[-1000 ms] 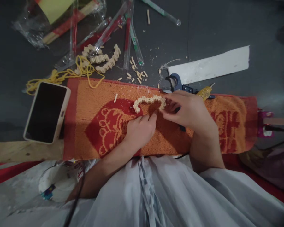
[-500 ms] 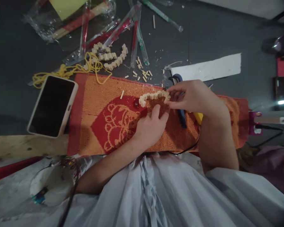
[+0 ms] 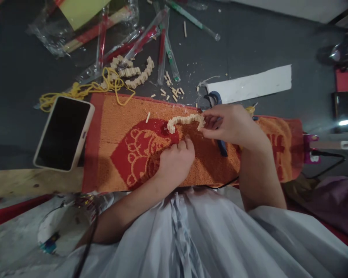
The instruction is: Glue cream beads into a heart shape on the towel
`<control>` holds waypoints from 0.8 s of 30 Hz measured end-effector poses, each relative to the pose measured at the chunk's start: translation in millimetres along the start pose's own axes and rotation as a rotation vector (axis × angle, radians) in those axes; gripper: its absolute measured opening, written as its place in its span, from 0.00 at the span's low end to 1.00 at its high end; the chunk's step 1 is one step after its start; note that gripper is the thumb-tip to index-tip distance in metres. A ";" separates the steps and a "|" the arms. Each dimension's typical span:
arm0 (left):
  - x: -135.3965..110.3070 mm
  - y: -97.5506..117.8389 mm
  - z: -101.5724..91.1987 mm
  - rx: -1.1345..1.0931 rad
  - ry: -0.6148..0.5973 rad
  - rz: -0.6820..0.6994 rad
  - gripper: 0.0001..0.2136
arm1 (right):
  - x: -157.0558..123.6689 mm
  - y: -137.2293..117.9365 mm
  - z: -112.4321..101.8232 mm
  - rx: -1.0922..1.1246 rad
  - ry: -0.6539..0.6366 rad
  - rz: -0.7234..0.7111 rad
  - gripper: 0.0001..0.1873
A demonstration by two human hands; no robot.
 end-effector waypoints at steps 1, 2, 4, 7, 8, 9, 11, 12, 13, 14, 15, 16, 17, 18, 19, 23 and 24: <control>-2.2 -2.7 -2.3 -0.005 0.000 0.017 0.16 | -2.8 -1.1 2.4 0.000 0.005 -0.005 0.09; -4.5 -6.0 -4.8 -0.011 0.006 0.030 0.14 | -5.9 -2.0 4.7 -0.002 0.019 -0.010 0.10; -9.0 -14.8 -9.2 -0.031 0.014 0.024 0.15 | -12.8 -3.2 8.6 -0.020 0.072 -0.020 0.13; -12.0 -35.5 -16.7 -0.080 0.038 -0.099 0.12 | -22.5 -3.2 14.0 -0.046 0.162 -0.035 0.15; -11.4 -44.2 -19.4 -0.096 0.045 -0.168 0.10 | -25.0 -2.8 16.1 -0.039 0.177 -0.039 0.15; -9.8 -52.3 -21.9 -0.115 0.046 -0.228 0.11 | -26.9 -2.2 18.2 -0.026 0.182 -0.041 0.16; -2.8 -64.8 -25.8 -0.158 0.031 -0.283 0.22 | -29.0 -0.6 21.6 -0.005 0.177 -0.038 0.16; 2.2 -69.0 -27.2 -0.178 0.019 -0.277 0.26 | -29.6 -0.1 22.5 0.000 0.176 -0.038 0.16; 7.8 -71.4 -27.1 -0.201 -0.013 -0.246 0.29 | -29.9 0.0 22.9 -0.001 0.178 -0.041 0.16; 13.2 -72.7 -26.4 -0.221 -0.046 -0.200 0.28 | -30.2 -0.3 22.8 -0.005 0.184 -0.045 0.16; 18.0 -73.8 -25.8 -0.243 -0.072 -0.159 0.26 | -30.6 -0.8 22.6 -0.013 0.190 -0.049 0.16; 22.0 -75.5 -25.2 -0.270 -0.086 -0.136 0.24 | -31.0 -1.4 22.2 -0.022 0.199 -0.052 0.16; 25.2 -77.4 -24.6 -0.297 -0.095 -0.124 0.22 | -31.4 -2.1 22.1 -0.031 0.203 -0.053 0.15; 27.5 -79.2 -24.1 -0.326 -0.102 -0.119 0.19 | -31.9 -2.9 22.0 -0.038 0.207 -0.054 0.15; 29.2 -81.0 -23.9 -0.355 -0.108 -0.119 0.17 | -32.3 -3.8 21.8 -0.043 0.211 -0.057 0.16; 31.9 -86.3 -27.9 -0.410 -0.121 -0.109 0.14 | -31.2 -8.4 20.9 -0.056 0.218 -0.071 0.18; 32.4 -87.9 -30.0 -0.406 -0.118 -0.107 0.13 | -29.9 -9.5 20.7 -0.067 0.218 -0.070 0.18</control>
Point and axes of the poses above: each hand's wrist, its own x-axis towards the middle knuckle, its own z-axis out of the palm, y = z × x, the point moved 6 cm from there along x, towards the middle knuckle, and after that the axes turned 3 degrees about y, right-handed, at the moved point
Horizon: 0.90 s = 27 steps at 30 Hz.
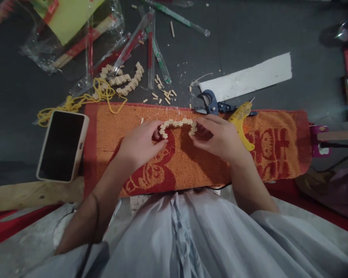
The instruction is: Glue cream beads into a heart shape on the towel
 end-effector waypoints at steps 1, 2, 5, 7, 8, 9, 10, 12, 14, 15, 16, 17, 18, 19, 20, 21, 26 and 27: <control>0.3 -0.8 -2.7 0.006 0.000 0.004 0.13 | 1.7 -1.2 0.4 -0.012 -0.001 -0.002 0.18; 0.8 -2.0 -5.3 0.012 0.001 0.008 0.13 | 3.7 -2.7 1.0 -0.023 -0.001 -0.006 0.18; 3.2 -8.5 -11.2 0.016 0.008 0.021 0.11 | 10.1 -7.8 5.3 -0.033 0.008 -0.030 0.17; 5.5 -14.8 -12.9 0.011 0.015 0.021 0.11 | 13.5 -10.1 10.3 -0.025 0.009 -0.038 0.15; 6.6 -18.1 -13.1 0.004 0.015 0.017 0.11 | 14.7 -10.4 13.0 -0.021 0.008 -0.036 0.14; 7.7 -21.3 -12.8 -0.005 0.013 0.012 0.12 | 15.4 -10.2 15.7 -0.017 0.007 -0.033 0.13; 8.6 -24.1 -12.4 -0.014 0.009 0.006 0.13 | 15.7 -9.7 18.1 -0.012 0.006 -0.029 0.13; 10.0 -28.3 -11.3 -0.035 -0.003 -0.004 0.16 | 15.3 -8.2 21.8 0.001 0.012 -0.027 0.13; 10.9 -30.9 -10.6 -0.054 -0.015 -0.010 0.18 | 13.9 -6.7 23.8 0.021 0.028 -0.027 0.13; 11.1 -31.9 -10.4 -0.063 -0.021 -0.011 0.20 | 13.1 -6.1 24.5 0.030 0.035 -0.025 0.13; 11.3 -32.8 -10.3 -0.071 -0.025 -0.013 0.21 | 12.2 -5.6 25.2 0.036 0.042 -0.019 0.14; 11.5 -33.5 -10.3 -0.076 -0.028 -0.013 0.21 | 11.4 -5.3 26.0 0.039 0.046 -0.010 0.14; 11.5 -34.1 -10.4 -0.079 -0.030 -0.013 0.22 | 10.6 -5.1 26.8 0.038 0.047 0.002 0.14; 11.6 -34.7 -10.5 -0.078 -0.033 -0.012 0.23 | 9.9 -5.2 27.6 0.036 0.049 0.014 0.15; 11.6 -35.1 -10.4 -0.076 -0.037 -0.011 0.23 | 9.3 -5.4 28.0 0.036 0.053 0.024 0.15; 11.7 -35.5 -10.3 -0.073 -0.042 -0.009 0.24 | 8.7 -5.9 28.3 0.038 0.058 0.030 0.16; 12.2 -35.9 -9.3 -0.085 -0.041 0.015 0.24 | 6.4 -6.7 28.9 0.050 0.067 0.028 0.17; 12.2 -35.8 -9.2 -0.087 -0.040 0.020 0.24 | 6.1 -6.2 29.2 0.050 0.064 0.028 0.17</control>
Point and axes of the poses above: each hand's wrist, its own x-axis towards the middle knuckle, its own z-axis out of the palm, y = z × x, the point moved 6 cm from there along x, towards the middle knuckle, and after that the axes turned 3 degrees about y, right-handed, at the moved point
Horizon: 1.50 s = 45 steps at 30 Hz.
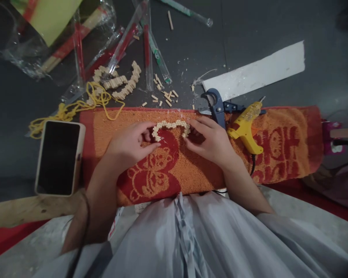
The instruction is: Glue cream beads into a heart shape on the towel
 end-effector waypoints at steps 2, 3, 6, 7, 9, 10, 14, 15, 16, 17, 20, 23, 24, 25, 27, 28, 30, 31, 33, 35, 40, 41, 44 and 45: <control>0.0 -0.1 0.2 -0.001 -0.002 -0.002 0.23 | -0.6 1.3 0.7 -0.003 -0.009 0.005 0.18; -0.1 -0.3 0.3 0.001 -0.005 -0.009 0.23 | -0.8 1.8 1.2 -0.005 -0.014 0.008 0.18; -0.2 -0.8 0.1 0.010 -0.008 -0.024 0.23 | -1.4 2.5 2.1 0.004 -0.008 0.020 0.19; -0.2 -0.9 0.2 0.013 -0.008 -0.024 0.23 | -1.6 2.4 2.4 0.012 -0.003 0.022 0.19; 0.0 -1.3 0.3 0.018 -0.005 -0.025 0.23 | -2.1 2.4 3.2 0.022 0.005 0.028 0.19; 0.0 -1.6 0.4 0.018 -0.003 -0.025 0.23 | -2.3 2.5 3.6 0.021 0.007 0.032 0.19; 0.2 -1.0 0.3 0.021 0.007 -0.023 0.23 | -2.8 2.7 4.3 0.003 0.022 0.033 0.19; 0.2 -0.6 0.3 0.025 0.006 -0.024 0.22 | -2.8 2.6 4.2 0.001 0.027 0.029 0.18; 0.2 -0.3 0.1 0.027 0.008 -0.025 0.22 | -2.7 2.5 4.1 0.000 0.031 0.027 0.18; 0.2 -0.1 -0.1 0.026 0.009 -0.025 0.21 | -2.7 2.7 4.3 -0.001 0.032 0.027 0.18; 0.1 0.3 -0.6 0.016 0.016 -0.014 0.21 | -2.5 3.5 5.2 0.000 0.026 0.035 0.19; 0.0 -0.2 -0.2 0.006 0.007 -0.004 0.21 | -2.6 3.7 5.2 0.005 0.033 0.028 0.18; -0.1 -0.3 0.0 0.002 0.004 -0.001 0.22 | -2.6 3.5 5.0 0.006 0.037 0.022 0.18; -0.2 -0.5 0.0 -0.001 0.002 0.001 0.22 | -2.7 3.3 4.9 0.007 0.040 0.017 0.18; -0.7 -0.9 -0.6 -0.010 0.007 0.010 0.23 | -2.9 3.3 4.8 0.007 0.040 0.014 0.18; -1.1 -1.4 -0.8 -0.017 0.008 0.015 0.23 | -3.0 3.4 4.9 0.005 0.038 0.014 0.18; -2.1 -3.4 -1.2 -0.053 0.013 0.022 0.24 | -3.2 3.8 5.1 -0.003 0.036 0.017 0.18; -2.6 -4.9 -1.4 -0.079 0.020 0.025 0.24 | -3.4 3.9 5.1 -0.007 0.038 0.015 0.18; -3.5 -8.9 -2.1 -0.127 0.046 0.028 0.23 | -3.8 3.8 4.8 -0.008 0.050 0.002 0.18; -4.0 -12.5 -2.7 -0.147 0.080 0.039 0.20 | -4.4 3.5 4.2 0.000 0.066 -0.014 0.18; -3.3 -15.2 -1.5 -0.110 0.118 0.080 0.16 | -5.0 2.1 2.8 0.002 0.086 -0.048 0.19; -3.0 -15.1 -1.1 -0.100 0.118 0.084 0.15 | -4.9 1.8 2.7 -0.004 0.086 -0.050 0.18; -2.4 -14.9 -0.3 -0.076 0.115 0.082 0.15 | -4.2 1.0 2.4 -0.014 0.081 -0.051 0.18; -2.3 -15.1 0.1 -0.071 0.109 0.076 0.15 | -4.0 0.5 2.2 -0.012 0.081 -0.054 0.18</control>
Point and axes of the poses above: each hand's wrist, its own x-axis towards the middle knuckle, its own z-axis out of the palm, y = z × x, the point moved 6 cm from there along x, towards the middle knuckle, and after that the axes turned 3 degrees about y, right-handed, at the moved point
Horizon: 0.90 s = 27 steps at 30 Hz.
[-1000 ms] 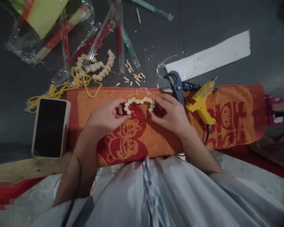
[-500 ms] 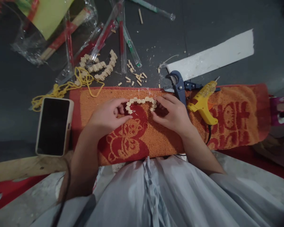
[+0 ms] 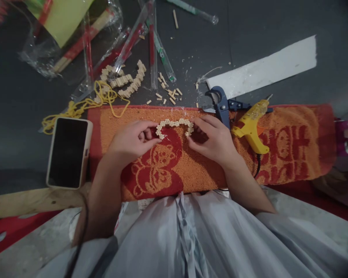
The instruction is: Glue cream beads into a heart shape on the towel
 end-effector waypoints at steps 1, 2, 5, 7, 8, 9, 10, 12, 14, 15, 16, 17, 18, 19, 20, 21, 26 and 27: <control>0.0 -0.2 0.2 0.004 -0.005 -0.005 0.15 | 0.2 -0.6 -0.2 0.003 0.002 -0.005 0.18; 0.0 -0.2 0.4 0.009 -0.009 -0.008 0.16 | 0.3 -1.1 -0.6 0.006 0.005 -0.010 0.18; 0.0 0.3 0.2 0.019 -0.015 -0.009 0.16 | -0.1 -2.1 -1.1 0.006 0.016 -0.021 0.17; 0.1 1.0 -0.2 0.024 -0.017 -0.008 0.16 | -0.5 -2.0 -1.1 -0.001 0.020 -0.023 0.17; 0.1 1.3 -0.2 0.027 -0.019 -0.010 0.16 | -0.7 -1.9 -0.8 -0.004 0.018 -0.022 0.17; 0.1 1.7 -0.4 0.029 -0.019 -0.013 0.16 | -0.9 -1.7 -0.5 -0.009 0.016 -0.021 0.17; 0.1 2.1 -0.8 0.032 -0.016 -0.014 0.15 | -1.0 -1.5 -0.4 -0.014 0.016 -0.019 0.17; 0.0 3.0 -1.3 0.035 -0.010 -0.014 0.15 | -1.1 -1.6 -0.2 -0.023 0.016 -0.019 0.17; -0.1 3.5 -1.3 0.034 -0.011 -0.010 0.15 | -1.0 -1.8 -0.2 -0.029 0.020 -0.021 0.17; -0.2 3.5 -1.2 0.035 -0.014 -0.010 0.15 | -1.1 -1.8 -0.2 -0.032 0.022 -0.022 0.17; -0.3 3.3 -1.0 0.035 -0.015 -0.009 0.15 | -1.1 -1.7 -0.2 -0.034 0.024 -0.021 0.16; -0.4 3.0 -0.9 0.035 -0.016 -0.009 0.15 | -1.2 -1.5 0.0 -0.035 0.025 -0.019 0.16; -0.5 2.6 -1.0 0.033 -0.013 -0.009 0.15 | -1.4 -1.2 0.1 -0.034 0.025 -0.017 0.17; -0.5 2.3 -1.0 0.031 -0.011 -0.009 0.15 | -1.5 -0.9 0.4 -0.032 0.024 -0.015 0.17; -0.6 2.0 -1.1 0.027 -0.007 -0.010 0.15 | -1.6 -0.7 0.6 -0.029 0.022 -0.015 0.17; -0.6 1.8 -1.1 0.024 -0.006 -0.010 0.15 | -1.7 -0.6 0.9 -0.024 0.019 -0.015 0.17; -0.4 2.3 -0.7 0.030 -0.012 -0.010 0.15 | -1.7 0.1 1.1 -0.015 0.005 0.000 0.18; -0.4 2.4 -0.7 0.030 -0.012 -0.012 0.15 | -1.7 0.1 1.0 -0.017 0.002 0.001 0.18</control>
Point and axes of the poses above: each hand's wrist, its own x-axis towards the middle knuckle, its own z-axis out of the palm, y = z × x, the point moved 6 cm from there along x, towards the middle knuckle, and after that the axes turned 3 degrees about y, right-handed, at the moved point
